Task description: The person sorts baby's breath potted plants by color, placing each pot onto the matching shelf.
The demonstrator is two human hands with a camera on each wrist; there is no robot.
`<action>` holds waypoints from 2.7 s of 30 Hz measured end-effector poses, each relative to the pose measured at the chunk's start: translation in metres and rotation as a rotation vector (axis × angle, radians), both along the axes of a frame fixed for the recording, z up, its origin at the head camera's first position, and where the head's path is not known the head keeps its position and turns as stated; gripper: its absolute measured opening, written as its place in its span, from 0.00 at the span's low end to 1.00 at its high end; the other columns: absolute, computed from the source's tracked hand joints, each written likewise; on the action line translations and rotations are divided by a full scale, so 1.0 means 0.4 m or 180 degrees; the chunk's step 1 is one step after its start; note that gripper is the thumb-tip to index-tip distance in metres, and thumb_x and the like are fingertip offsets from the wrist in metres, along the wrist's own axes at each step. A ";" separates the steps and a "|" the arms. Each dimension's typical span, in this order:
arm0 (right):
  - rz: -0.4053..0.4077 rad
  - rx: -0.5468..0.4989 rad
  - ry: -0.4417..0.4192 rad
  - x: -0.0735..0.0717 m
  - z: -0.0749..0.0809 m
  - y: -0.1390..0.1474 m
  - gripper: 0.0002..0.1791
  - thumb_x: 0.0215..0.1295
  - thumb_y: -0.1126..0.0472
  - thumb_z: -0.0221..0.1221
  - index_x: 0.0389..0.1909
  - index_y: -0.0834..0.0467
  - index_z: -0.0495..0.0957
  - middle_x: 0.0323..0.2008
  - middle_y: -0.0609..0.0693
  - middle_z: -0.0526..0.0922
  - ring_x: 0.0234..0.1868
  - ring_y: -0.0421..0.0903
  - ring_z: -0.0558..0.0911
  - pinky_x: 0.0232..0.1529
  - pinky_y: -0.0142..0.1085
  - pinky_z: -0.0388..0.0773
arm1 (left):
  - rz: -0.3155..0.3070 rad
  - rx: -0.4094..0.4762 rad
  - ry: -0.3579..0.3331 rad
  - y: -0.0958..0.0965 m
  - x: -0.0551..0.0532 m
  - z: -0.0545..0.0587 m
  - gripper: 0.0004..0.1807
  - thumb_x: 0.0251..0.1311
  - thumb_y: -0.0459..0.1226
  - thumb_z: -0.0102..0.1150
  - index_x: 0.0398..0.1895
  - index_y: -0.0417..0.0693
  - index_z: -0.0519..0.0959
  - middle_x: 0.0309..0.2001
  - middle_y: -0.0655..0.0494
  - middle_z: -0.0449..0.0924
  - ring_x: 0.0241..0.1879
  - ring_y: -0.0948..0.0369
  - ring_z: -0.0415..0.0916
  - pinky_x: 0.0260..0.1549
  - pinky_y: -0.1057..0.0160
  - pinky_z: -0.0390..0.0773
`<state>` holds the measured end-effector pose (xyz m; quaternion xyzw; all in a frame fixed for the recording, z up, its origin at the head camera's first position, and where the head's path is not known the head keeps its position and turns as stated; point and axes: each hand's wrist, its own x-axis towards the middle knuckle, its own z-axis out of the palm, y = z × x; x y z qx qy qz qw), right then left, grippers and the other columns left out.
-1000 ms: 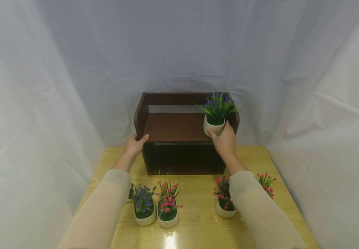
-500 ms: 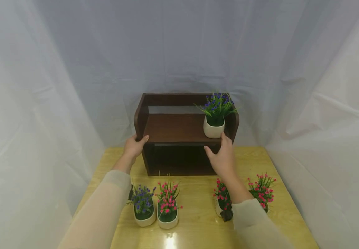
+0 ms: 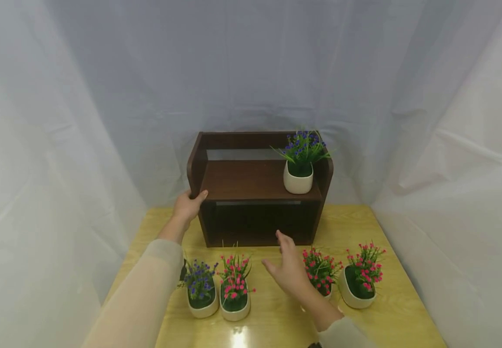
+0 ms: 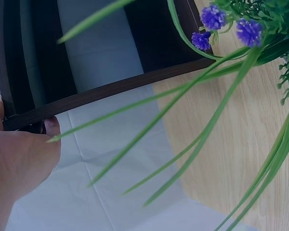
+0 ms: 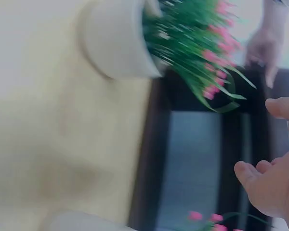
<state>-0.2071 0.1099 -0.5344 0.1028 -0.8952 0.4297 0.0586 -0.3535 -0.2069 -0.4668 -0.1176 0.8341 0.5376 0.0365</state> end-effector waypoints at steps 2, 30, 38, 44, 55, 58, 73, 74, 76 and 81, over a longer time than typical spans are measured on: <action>0.0114 0.0068 -0.0026 0.012 -0.043 -0.009 0.50 0.69 0.58 0.75 0.84 0.64 0.58 0.76 0.66 0.70 0.65 0.64 0.82 0.61 0.55 0.88 | -0.0006 -0.0001 -0.0019 -0.002 -0.003 -0.002 0.47 0.81 0.60 0.53 0.89 0.44 0.51 0.86 0.38 0.56 0.84 0.37 0.57 0.82 0.35 0.65; 0.0791 -0.0117 -0.0709 0.113 -0.320 -0.108 0.66 0.51 0.50 0.84 0.85 0.62 0.55 0.82 0.65 0.63 0.76 0.70 0.74 0.73 0.63 0.76 | 0.0008 -0.0014 -0.0009 0.000 0.007 0.002 0.46 0.81 0.60 0.52 0.89 0.45 0.52 0.86 0.38 0.56 0.84 0.37 0.58 0.82 0.36 0.64; 0.0625 -0.0086 -0.0669 0.102 -0.355 -0.141 0.68 0.48 0.47 0.85 0.85 0.61 0.57 0.81 0.65 0.66 0.74 0.69 0.76 0.73 0.63 0.77 | -0.0023 0.0028 0.0056 -0.001 0.004 0.000 0.43 0.82 0.59 0.52 0.87 0.45 0.58 0.85 0.38 0.59 0.83 0.37 0.60 0.82 0.36 0.65; 0.0600 -0.0070 -0.0553 0.096 -0.363 -0.158 0.68 0.47 0.46 0.85 0.84 0.61 0.58 0.78 0.65 0.69 0.72 0.67 0.79 0.74 0.63 0.76 | -0.0027 0.0030 0.0057 -0.002 0.002 -0.002 0.43 0.81 0.59 0.53 0.87 0.44 0.58 0.85 0.37 0.60 0.83 0.37 0.61 0.81 0.36 0.67; 0.0527 -0.0115 -0.0645 0.097 -0.353 -0.166 0.67 0.47 0.44 0.85 0.84 0.63 0.59 0.78 0.64 0.69 0.74 0.66 0.77 0.76 0.61 0.75 | -0.0006 0.0011 0.0100 -0.003 0.008 0.000 0.43 0.81 0.60 0.53 0.86 0.44 0.59 0.84 0.37 0.61 0.83 0.37 0.61 0.81 0.36 0.67; 0.0499 -0.0209 -0.0652 0.092 -0.352 -0.165 0.66 0.47 0.46 0.85 0.84 0.60 0.60 0.78 0.65 0.70 0.75 0.67 0.76 0.75 0.62 0.74 | 0.0000 0.0026 0.0114 -0.003 0.009 0.002 0.43 0.81 0.59 0.54 0.86 0.43 0.60 0.84 0.37 0.61 0.83 0.37 0.61 0.81 0.36 0.67; 0.0278 -0.0392 -0.0567 -0.036 -0.321 -0.141 0.63 0.53 0.51 0.83 0.85 0.61 0.58 0.80 0.67 0.66 0.79 0.70 0.71 0.80 0.65 0.67 | 0.0006 -0.0017 0.0080 0.001 0.011 -0.001 0.46 0.81 0.61 0.53 0.88 0.43 0.54 0.86 0.37 0.57 0.83 0.36 0.59 0.81 0.36 0.67; 0.0270 -0.0424 -0.0577 -0.048 -0.315 -0.142 0.62 0.54 0.52 0.83 0.85 0.62 0.57 0.80 0.68 0.66 0.79 0.70 0.70 0.81 0.65 0.66 | 0.0009 -0.0021 0.0068 0.001 0.011 -0.001 0.47 0.80 0.61 0.53 0.88 0.43 0.53 0.86 0.37 0.56 0.83 0.36 0.59 0.81 0.36 0.66; 0.0258 -0.0490 -0.0574 -0.071 -0.306 -0.143 0.61 0.56 0.55 0.82 0.85 0.62 0.57 0.79 0.68 0.67 0.80 0.70 0.69 0.82 0.65 0.65 | 0.0006 -0.0020 0.0055 0.001 0.012 0.001 0.47 0.81 0.61 0.53 0.88 0.42 0.52 0.86 0.36 0.55 0.84 0.36 0.58 0.81 0.35 0.66; 0.0202 -0.0524 -0.0523 -0.128 -0.298 -0.148 0.59 0.58 0.59 0.81 0.85 0.61 0.57 0.79 0.69 0.67 0.79 0.70 0.70 0.81 0.64 0.66 | 0.0017 0.0033 0.0061 0.002 0.015 0.004 0.47 0.80 0.61 0.53 0.88 0.43 0.54 0.86 0.37 0.56 0.84 0.36 0.58 0.81 0.35 0.66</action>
